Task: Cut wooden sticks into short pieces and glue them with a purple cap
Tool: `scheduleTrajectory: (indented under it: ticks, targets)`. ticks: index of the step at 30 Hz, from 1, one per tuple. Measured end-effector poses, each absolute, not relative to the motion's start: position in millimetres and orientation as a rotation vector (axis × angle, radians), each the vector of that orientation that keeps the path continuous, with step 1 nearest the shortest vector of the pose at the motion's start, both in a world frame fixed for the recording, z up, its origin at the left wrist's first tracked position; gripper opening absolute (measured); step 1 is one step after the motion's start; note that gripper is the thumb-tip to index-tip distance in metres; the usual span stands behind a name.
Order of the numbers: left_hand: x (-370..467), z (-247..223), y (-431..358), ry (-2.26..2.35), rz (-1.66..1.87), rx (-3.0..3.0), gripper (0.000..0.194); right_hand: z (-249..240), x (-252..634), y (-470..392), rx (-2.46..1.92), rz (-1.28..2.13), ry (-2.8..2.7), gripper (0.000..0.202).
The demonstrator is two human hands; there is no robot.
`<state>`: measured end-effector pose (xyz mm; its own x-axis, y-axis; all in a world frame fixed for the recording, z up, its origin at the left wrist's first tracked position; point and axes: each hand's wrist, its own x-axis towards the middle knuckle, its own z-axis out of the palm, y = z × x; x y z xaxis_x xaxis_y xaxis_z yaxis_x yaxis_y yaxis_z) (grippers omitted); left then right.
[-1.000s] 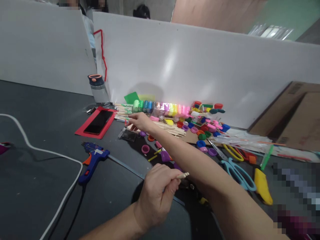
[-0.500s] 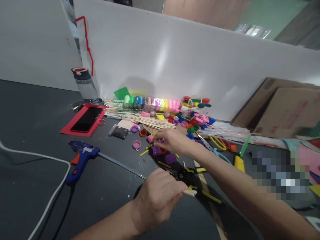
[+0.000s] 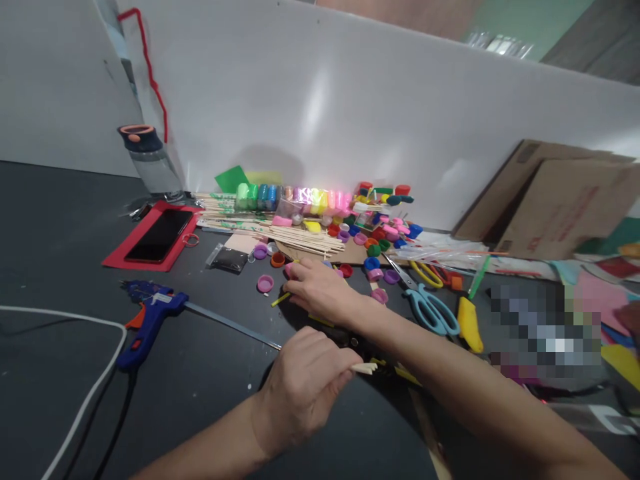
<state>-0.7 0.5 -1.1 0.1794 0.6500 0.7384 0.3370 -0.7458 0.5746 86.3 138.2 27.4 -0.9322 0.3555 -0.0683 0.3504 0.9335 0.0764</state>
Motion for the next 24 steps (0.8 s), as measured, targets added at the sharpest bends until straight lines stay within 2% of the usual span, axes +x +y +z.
scheduleTrajectory:
  ticks: [6,14,18,24]
  targets:
    - [-1,2,0,0.933,1.598,2.183,0.023,20,80,133,0.494,0.074,2.966,0.019]
    - [5,0,-8,0.776,1.580,2.410,0.022,49,124,120,0.640,0.020,2.779,0.018]
    - [7,-1,-11,0.727,1.569,2.438,0.021,45,125,109,0.737,0.064,2.711,0.013]
    - [6,-5,-11,0.783,1.522,2.414,0.022,36,112,114,0.661,0.066,2.704,0.017]
